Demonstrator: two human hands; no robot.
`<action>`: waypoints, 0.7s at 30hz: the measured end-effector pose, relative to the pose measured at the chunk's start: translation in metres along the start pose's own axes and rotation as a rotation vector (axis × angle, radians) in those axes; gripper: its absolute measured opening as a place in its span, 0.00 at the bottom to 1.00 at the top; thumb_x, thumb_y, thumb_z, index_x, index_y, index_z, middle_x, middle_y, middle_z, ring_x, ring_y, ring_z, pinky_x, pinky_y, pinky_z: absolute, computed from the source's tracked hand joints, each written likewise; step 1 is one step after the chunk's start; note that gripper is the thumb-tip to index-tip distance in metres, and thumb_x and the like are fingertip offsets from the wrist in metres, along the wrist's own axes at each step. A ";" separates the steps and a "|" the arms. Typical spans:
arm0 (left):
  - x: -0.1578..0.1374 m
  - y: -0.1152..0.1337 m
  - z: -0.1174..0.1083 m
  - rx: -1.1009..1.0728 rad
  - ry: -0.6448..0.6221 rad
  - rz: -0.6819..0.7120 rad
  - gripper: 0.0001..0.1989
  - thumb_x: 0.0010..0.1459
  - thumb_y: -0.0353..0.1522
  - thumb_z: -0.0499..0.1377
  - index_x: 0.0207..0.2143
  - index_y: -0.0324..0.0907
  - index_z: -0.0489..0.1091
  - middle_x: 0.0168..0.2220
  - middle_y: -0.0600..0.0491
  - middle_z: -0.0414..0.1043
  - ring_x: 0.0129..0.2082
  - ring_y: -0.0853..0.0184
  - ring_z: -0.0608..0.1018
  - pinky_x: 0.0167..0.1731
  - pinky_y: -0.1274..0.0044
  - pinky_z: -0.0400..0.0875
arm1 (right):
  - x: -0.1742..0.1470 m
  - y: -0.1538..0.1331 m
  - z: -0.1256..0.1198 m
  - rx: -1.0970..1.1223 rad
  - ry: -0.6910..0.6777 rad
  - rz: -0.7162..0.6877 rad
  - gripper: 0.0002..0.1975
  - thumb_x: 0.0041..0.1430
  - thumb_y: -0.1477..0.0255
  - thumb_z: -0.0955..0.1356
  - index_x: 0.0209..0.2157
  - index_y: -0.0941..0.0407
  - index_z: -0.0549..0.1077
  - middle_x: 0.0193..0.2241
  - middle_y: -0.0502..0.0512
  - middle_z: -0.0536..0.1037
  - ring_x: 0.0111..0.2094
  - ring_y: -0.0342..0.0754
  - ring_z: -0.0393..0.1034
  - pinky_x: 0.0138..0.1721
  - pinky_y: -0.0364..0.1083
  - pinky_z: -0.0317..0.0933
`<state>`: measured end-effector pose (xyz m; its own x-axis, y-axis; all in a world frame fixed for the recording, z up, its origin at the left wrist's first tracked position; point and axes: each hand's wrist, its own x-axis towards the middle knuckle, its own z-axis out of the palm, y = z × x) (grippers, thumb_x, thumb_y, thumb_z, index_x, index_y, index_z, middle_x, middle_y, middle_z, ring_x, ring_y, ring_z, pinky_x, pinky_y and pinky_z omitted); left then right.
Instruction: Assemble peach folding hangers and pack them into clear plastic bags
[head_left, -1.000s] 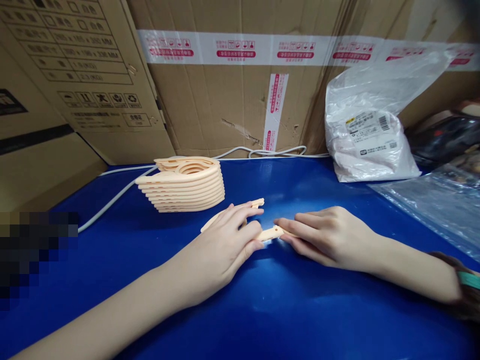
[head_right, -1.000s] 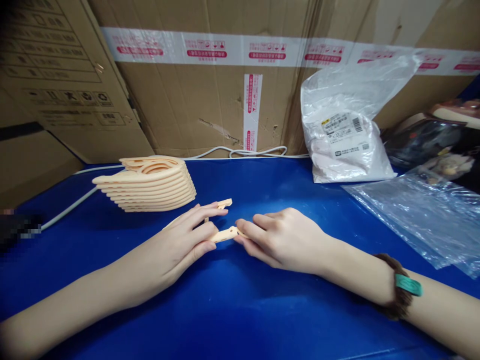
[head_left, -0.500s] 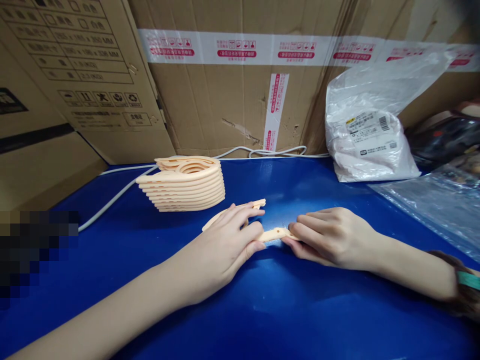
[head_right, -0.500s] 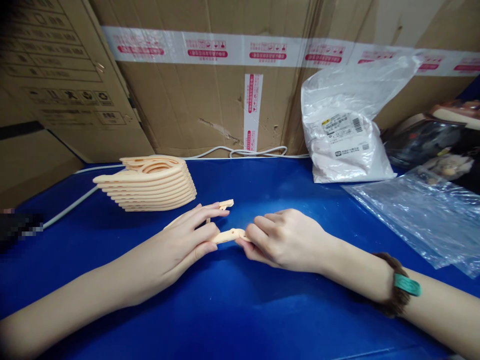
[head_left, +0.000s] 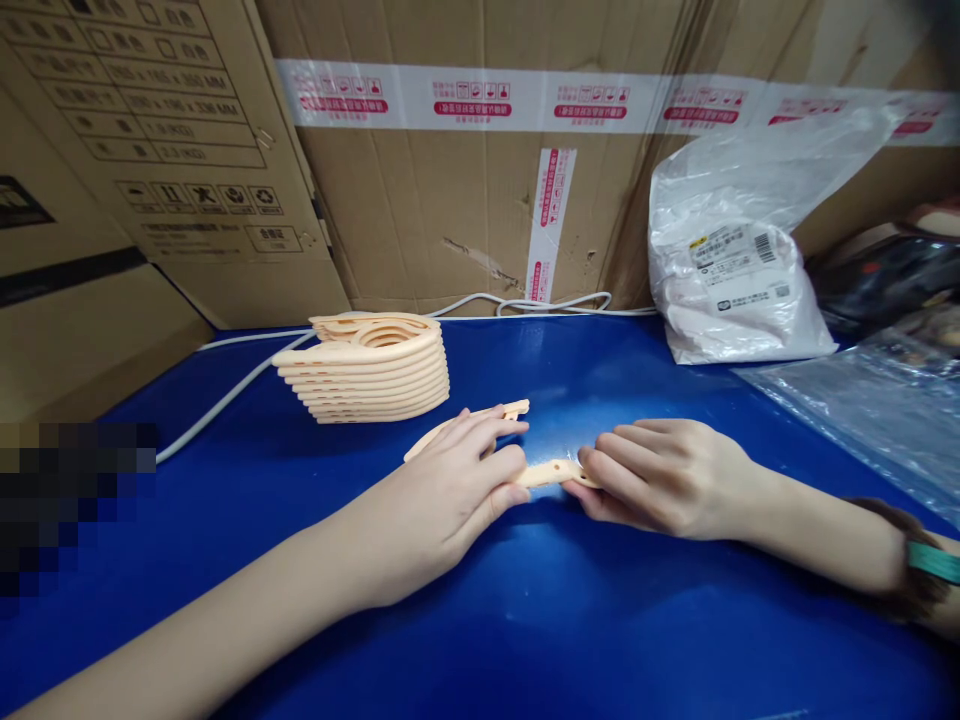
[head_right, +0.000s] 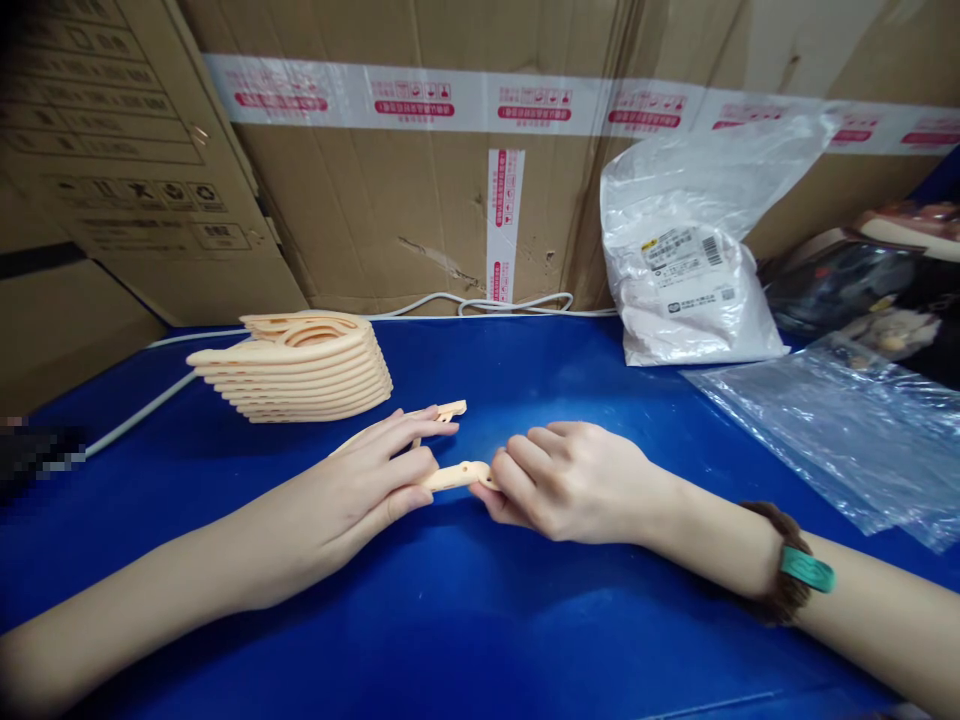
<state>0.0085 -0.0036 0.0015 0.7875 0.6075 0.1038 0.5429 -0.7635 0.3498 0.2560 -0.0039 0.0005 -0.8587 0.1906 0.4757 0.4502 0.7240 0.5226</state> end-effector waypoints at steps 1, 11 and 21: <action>0.000 0.000 0.000 -0.005 -0.008 -0.004 0.16 0.71 0.38 0.41 0.43 0.46 0.67 0.62 0.52 0.60 0.68 0.65 0.51 0.67 0.64 0.47 | 0.000 0.000 0.000 -0.010 0.002 -0.006 0.17 0.66 0.71 0.63 0.22 0.56 0.68 0.15 0.46 0.65 0.16 0.41 0.56 0.20 0.45 0.53; 0.001 0.000 0.000 -0.022 -0.019 0.004 0.17 0.71 0.38 0.43 0.39 0.44 0.68 0.61 0.51 0.62 0.68 0.62 0.52 0.67 0.62 0.47 | -0.004 0.000 0.000 -0.057 0.009 -0.081 0.13 0.64 0.71 0.65 0.25 0.58 0.69 0.16 0.46 0.66 0.17 0.42 0.57 0.20 0.46 0.52; 0.000 0.002 -0.003 -0.023 -0.013 0.013 0.17 0.71 0.37 0.44 0.43 0.44 0.71 0.60 0.48 0.63 0.68 0.61 0.54 0.66 0.61 0.49 | -0.004 0.001 -0.002 -0.058 0.016 -0.109 0.13 0.65 0.72 0.64 0.25 0.58 0.69 0.16 0.46 0.66 0.17 0.42 0.57 0.20 0.46 0.51</action>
<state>0.0087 -0.0043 0.0045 0.7980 0.5948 0.0966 0.5261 -0.7659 0.3695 0.2605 -0.0059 0.0006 -0.8996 0.1017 0.4246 0.3680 0.7001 0.6120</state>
